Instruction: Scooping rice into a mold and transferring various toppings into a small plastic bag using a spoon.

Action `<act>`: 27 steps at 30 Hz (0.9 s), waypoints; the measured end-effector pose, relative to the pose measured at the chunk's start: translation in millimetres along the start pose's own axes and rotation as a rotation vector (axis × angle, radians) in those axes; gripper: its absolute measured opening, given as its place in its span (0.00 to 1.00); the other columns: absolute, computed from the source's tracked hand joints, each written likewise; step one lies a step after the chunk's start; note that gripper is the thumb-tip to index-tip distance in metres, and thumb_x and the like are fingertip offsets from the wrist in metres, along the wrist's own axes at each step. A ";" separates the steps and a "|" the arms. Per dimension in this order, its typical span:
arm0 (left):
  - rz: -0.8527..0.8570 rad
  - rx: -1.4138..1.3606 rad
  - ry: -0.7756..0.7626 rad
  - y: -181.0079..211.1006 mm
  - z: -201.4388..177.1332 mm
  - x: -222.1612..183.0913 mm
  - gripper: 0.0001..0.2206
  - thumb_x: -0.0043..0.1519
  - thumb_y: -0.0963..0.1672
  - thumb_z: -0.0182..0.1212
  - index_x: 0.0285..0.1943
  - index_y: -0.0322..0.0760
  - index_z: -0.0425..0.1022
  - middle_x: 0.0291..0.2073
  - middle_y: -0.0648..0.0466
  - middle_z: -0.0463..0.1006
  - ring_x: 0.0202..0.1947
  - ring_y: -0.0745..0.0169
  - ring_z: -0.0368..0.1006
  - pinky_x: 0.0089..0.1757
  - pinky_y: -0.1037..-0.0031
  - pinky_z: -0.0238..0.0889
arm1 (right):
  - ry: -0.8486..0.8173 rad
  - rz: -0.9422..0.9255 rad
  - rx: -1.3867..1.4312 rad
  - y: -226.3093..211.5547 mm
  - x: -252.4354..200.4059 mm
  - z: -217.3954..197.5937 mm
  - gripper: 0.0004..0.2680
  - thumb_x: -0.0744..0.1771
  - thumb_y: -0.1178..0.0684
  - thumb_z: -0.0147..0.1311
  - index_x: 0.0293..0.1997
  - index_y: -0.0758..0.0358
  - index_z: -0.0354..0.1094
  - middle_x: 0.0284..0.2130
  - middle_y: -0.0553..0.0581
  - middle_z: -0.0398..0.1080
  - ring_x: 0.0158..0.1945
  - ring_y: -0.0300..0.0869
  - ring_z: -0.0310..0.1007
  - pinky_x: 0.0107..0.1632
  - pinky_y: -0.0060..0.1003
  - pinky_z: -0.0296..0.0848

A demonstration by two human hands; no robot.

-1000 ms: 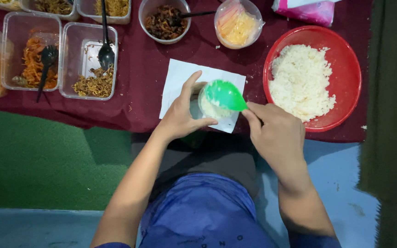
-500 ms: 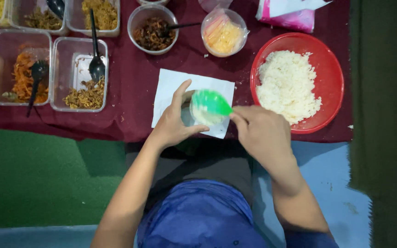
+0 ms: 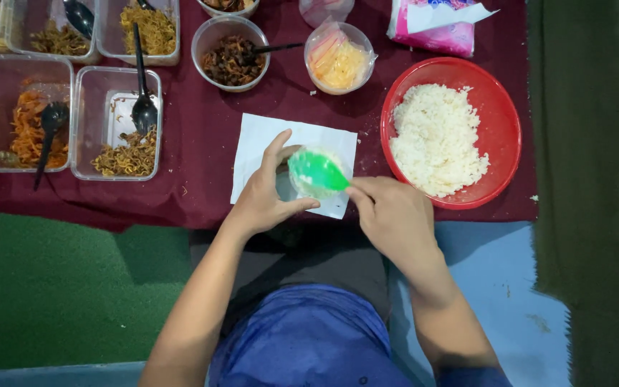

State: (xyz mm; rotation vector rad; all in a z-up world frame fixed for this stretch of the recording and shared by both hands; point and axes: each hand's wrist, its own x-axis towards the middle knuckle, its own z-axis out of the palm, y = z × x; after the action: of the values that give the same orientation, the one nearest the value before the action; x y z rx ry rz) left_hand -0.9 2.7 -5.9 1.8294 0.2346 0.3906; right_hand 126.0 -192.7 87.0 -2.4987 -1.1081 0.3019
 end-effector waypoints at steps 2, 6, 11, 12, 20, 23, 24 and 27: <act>0.002 0.000 0.005 -0.9 0.6 0.3 0.56 0.47 0.47 0.82 0.79 0.37 0.39 0.64 0.40 0.71 0.63 0.38 0.69 0.63 0.51 0.60 | -0.011 0.003 0.032 -5.1 -2.1 -3.8 0.09 0.70 0.43 0.52 0.47 0.43 0.81 0.34 0.55 0.80 0.43 0.53 0.80 0.43 0.48 0.78; -0.020 -0.011 -0.005 -3.0 1.8 0.6 0.55 0.48 0.47 0.81 0.79 0.37 0.40 0.65 0.40 0.69 0.64 0.37 0.68 0.64 0.50 0.59 | 0.097 -0.057 0.040 7.5 -3.1 6.9 0.09 0.71 0.43 0.53 0.48 0.44 0.80 0.35 0.51 0.80 0.43 0.48 0.81 0.43 0.42 0.78; 0.003 0.000 0.006 -0.6 2.1 0.5 0.56 0.47 0.47 0.82 0.79 0.37 0.40 0.63 0.38 0.71 0.62 0.35 0.69 0.63 0.50 0.60 | 0.013 -0.018 0.062 1.7 -6.0 1.4 0.10 0.71 0.43 0.51 0.49 0.46 0.80 0.36 0.55 0.80 0.43 0.53 0.81 0.42 0.46 0.78; -0.001 -0.003 0.009 -0.4 2.2 0.5 0.55 0.47 0.47 0.82 0.79 0.37 0.40 0.64 0.38 0.70 0.62 0.35 0.69 0.63 0.50 0.60 | 0.048 -0.028 0.033 2.4 -6.1 1.7 0.10 0.71 0.41 0.51 0.49 0.43 0.80 0.36 0.52 0.80 0.44 0.50 0.81 0.42 0.43 0.79; 0.036 0.022 0.025 -4.0 3.2 1.1 0.56 0.46 0.47 0.83 0.79 0.37 0.41 0.62 0.39 0.71 0.61 0.37 0.70 0.62 0.51 0.61 | 0.036 -0.073 0.066 4.0 -7.6 4.8 0.09 0.71 0.45 0.52 0.48 0.50 0.81 0.34 0.55 0.80 0.40 0.53 0.81 0.42 0.44 0.78; 0.048 0.029 0.034 -6.8 4.5 0.4 0.55 0.46 0.47 0.83 0.79 0.37 0.42 0.62 0.39 0.71 0.61 0.36 0.70 0.62 0.51 0.62 | 0.142 -0.171 0.053 14.1 -12.6 14.1 0.08 0.71 0.46 0.55 0.46 0.52 0.81 0.31 0.54 0.79 0.38 0.51 0.80 0.43 0.41 0.77; 0.054 0.030 0.033 -7.4 4.4 0.8 0.55 0.46 0.47 0.83 0.79 0.37 0.43 0.62 0.38 0.71 0.61 0.36 0.70 0.62 0.51 0.62 | 0.216 -0.226 0.016 18.4 -14.4 17.4 0.07 0.70 0.46 0.56 0.44 0.51 0.81 0.30 0.53 0.78 0.37 0.51 0.79 0.44 0.41 0.76; 0.074 0.061 0.064 -2.6 7.7 -0.3 0.54 0.47 0.48 0.83 0.78 0.36 0.46 0.63 0.40 0.70 0.63 0.40 0.69 0.63 0.54 0.61 | 0.336 -0.249 0.099 33.3 -20.8 13.8 0.06 0.71 0.50 0.56 0.47 0.52 0.80 0.31 0.53 0.77 0.40 0.51 0.77 0.48 0.43 0.73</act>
State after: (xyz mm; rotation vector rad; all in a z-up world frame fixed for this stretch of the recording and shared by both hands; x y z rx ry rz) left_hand 1.9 -3.5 -10.3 1.8915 0.2252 0.4989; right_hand 129.5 -225.0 61.0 -2.1902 -1.2093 -0.1267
